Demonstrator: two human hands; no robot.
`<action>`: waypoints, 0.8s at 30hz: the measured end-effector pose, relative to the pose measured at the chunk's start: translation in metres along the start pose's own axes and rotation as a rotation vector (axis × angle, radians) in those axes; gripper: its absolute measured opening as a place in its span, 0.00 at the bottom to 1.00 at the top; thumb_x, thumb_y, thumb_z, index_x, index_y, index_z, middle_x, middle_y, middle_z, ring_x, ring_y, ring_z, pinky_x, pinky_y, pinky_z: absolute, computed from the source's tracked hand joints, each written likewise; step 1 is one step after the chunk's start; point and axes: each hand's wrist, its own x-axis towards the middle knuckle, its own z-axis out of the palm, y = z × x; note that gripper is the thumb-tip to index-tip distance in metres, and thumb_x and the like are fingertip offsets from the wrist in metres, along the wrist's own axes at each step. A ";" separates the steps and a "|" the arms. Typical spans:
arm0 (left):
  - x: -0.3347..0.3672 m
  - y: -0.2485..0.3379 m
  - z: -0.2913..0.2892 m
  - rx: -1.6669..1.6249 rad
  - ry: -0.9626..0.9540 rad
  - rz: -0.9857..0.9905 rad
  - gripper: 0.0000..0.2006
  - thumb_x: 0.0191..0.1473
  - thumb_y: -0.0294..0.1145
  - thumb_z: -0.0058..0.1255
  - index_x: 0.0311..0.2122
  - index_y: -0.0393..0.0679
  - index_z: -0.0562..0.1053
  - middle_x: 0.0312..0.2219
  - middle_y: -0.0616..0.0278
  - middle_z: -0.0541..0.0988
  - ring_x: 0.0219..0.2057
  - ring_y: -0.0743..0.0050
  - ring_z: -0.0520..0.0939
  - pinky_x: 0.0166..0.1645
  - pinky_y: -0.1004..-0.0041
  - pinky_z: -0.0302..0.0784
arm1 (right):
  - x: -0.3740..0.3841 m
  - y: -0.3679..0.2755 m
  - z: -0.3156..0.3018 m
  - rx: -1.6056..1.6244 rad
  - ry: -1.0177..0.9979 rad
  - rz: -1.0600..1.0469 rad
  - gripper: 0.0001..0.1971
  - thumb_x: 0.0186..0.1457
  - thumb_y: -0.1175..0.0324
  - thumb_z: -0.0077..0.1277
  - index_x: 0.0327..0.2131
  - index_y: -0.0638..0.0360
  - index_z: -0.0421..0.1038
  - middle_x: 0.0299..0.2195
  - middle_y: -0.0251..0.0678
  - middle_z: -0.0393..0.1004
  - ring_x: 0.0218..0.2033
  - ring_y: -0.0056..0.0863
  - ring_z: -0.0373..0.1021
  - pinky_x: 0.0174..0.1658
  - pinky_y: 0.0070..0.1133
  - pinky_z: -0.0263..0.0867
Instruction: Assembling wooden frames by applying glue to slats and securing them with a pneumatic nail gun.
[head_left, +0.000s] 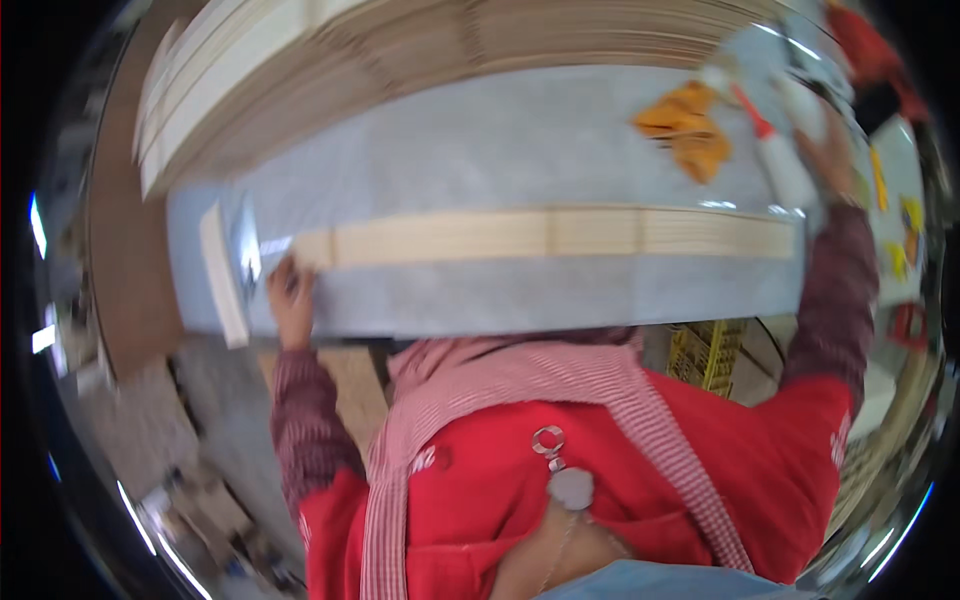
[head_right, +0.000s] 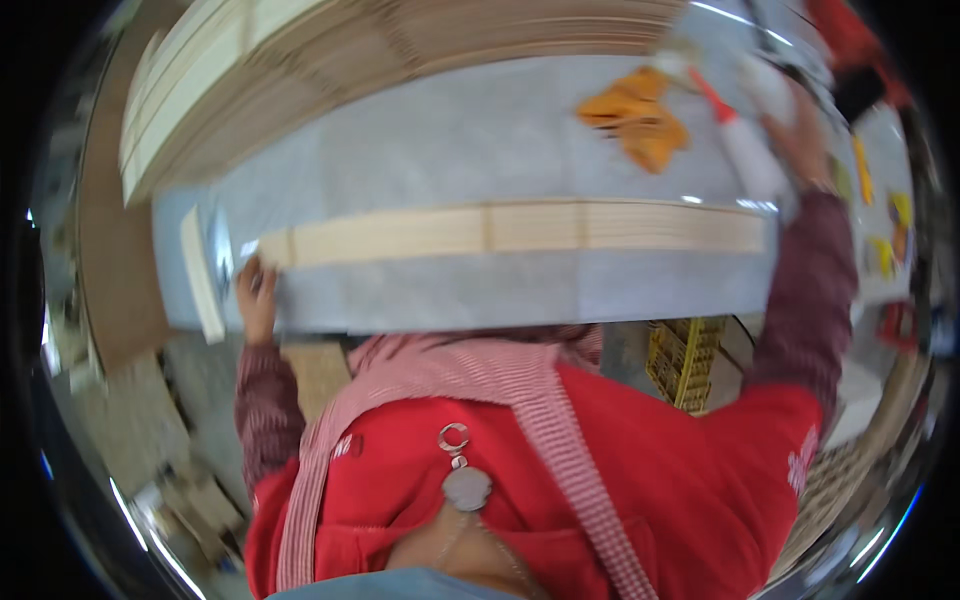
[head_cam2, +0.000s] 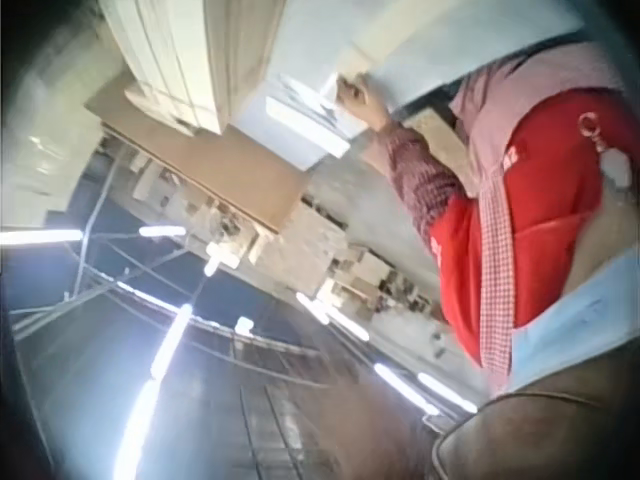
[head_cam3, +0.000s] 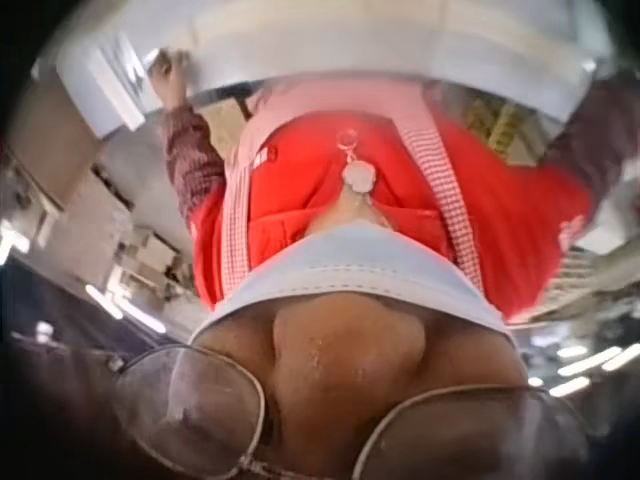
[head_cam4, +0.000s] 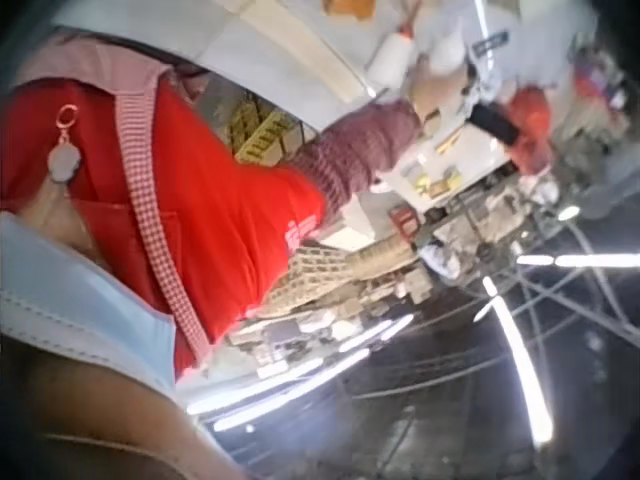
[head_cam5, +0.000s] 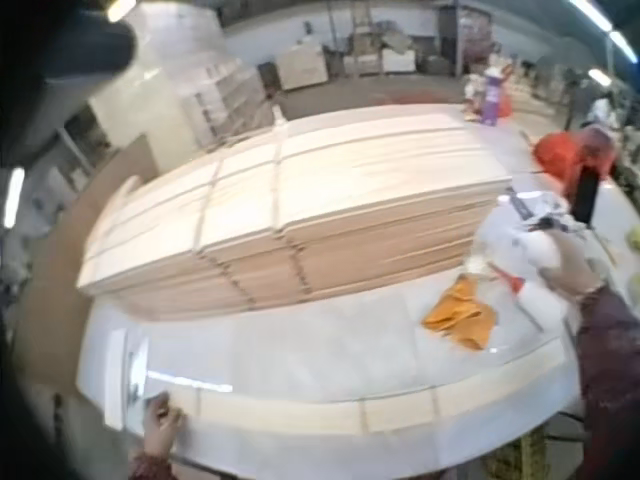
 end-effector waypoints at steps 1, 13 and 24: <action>-0.005 0.007 0.002 0.030 0.041 0.012 0.23 0.49 0.35 0.54 0.50 0.39 0.66 0.43 0.53 0.68 0.42 0.59 0.73 0.46 0.69 0.71 | -0.008 -0.028 -0.020 0.017 -0.055 0.118 0.33 0.46 0.58 0.54 0.56 0.58 0.57 0.50 0.45 0.65 0.48 0.39 0.64 0.51 0.28 0.58; -0.010 0.029 0.008 0.255 0.067 0.203 0.28 0.45 0.44 0.55 0.51 0.44 0.67 0.48 0.54 0.67 0.48 0.56 0.67 0.51 0.67 0.63 | -0.113 -0.203 -0.039 1.119 -0.077 0.410 0.27 0.50 0.69 0.45 0.55 0.62 0.57 0.51 0.42 0.62 0.44 0.31 0.64 0.42 0.19 0.64; 0.013 0.033 0.012 0.403 0.008 0.565 0.33 0.40 0.49 0.58 0.53 0.50 0.65 0.51 0.64 0.67 0.55 0.59 0.62 0.57 0.63 0.53 | -0.114 -0.282 -0.025 1.561 0.042 0.566 0.29 0.54 0.60 0.46 0.55 0.66 0.52 0.49 0.48 0.63 0.43 0.38 0.66 0.32 0.22 0.65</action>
